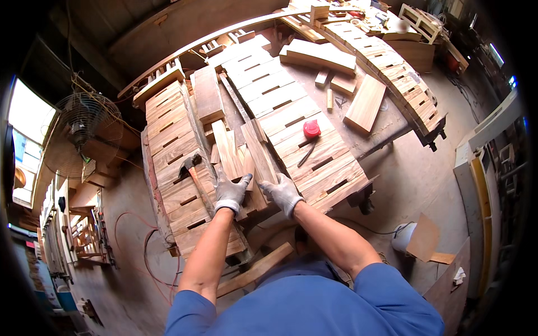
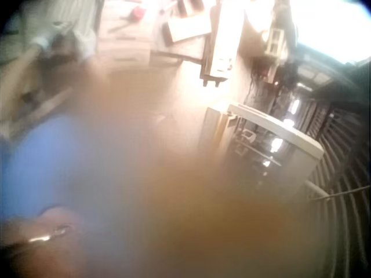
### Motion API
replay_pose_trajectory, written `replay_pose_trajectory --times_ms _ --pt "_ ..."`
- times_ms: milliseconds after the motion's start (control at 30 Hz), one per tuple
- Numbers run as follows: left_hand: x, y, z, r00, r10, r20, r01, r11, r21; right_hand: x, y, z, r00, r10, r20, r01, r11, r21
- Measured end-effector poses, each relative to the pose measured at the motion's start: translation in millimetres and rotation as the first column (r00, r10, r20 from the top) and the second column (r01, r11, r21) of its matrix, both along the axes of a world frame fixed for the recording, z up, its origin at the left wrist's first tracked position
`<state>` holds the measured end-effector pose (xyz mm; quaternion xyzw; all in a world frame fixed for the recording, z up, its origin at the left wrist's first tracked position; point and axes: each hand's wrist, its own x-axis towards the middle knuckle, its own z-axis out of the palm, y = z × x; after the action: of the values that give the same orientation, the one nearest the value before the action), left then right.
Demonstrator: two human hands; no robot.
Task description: The person assembles wooden frames by inserting small wooden dowels into pre-cut slots on larger wooden panels. They use a hammer to tap the dowels into place and a wooden mallet to align and secure the joints. The person works on multiple frames, stacking them as they are completed.
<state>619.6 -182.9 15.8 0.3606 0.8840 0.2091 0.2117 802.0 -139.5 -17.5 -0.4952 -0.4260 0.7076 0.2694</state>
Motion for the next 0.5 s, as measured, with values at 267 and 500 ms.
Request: replay_pose_trajectory --times_ms 267,500 --pt "-8.0 -5.8 -42.9 0.991 0.120 0.062 -0.133 0.956 0.262 8.3 -14.4 -35.2 0.996 -0.088 -0.014 0.087 0.996 -0.021" --pt "-20.0 -34.1 -59.2 0.472 0.130 0.872 -0.643 0.727 0.240 -20.6 6.3 -13.6 0.993 -0.013 0.113 -0.003 0.990 0.138"
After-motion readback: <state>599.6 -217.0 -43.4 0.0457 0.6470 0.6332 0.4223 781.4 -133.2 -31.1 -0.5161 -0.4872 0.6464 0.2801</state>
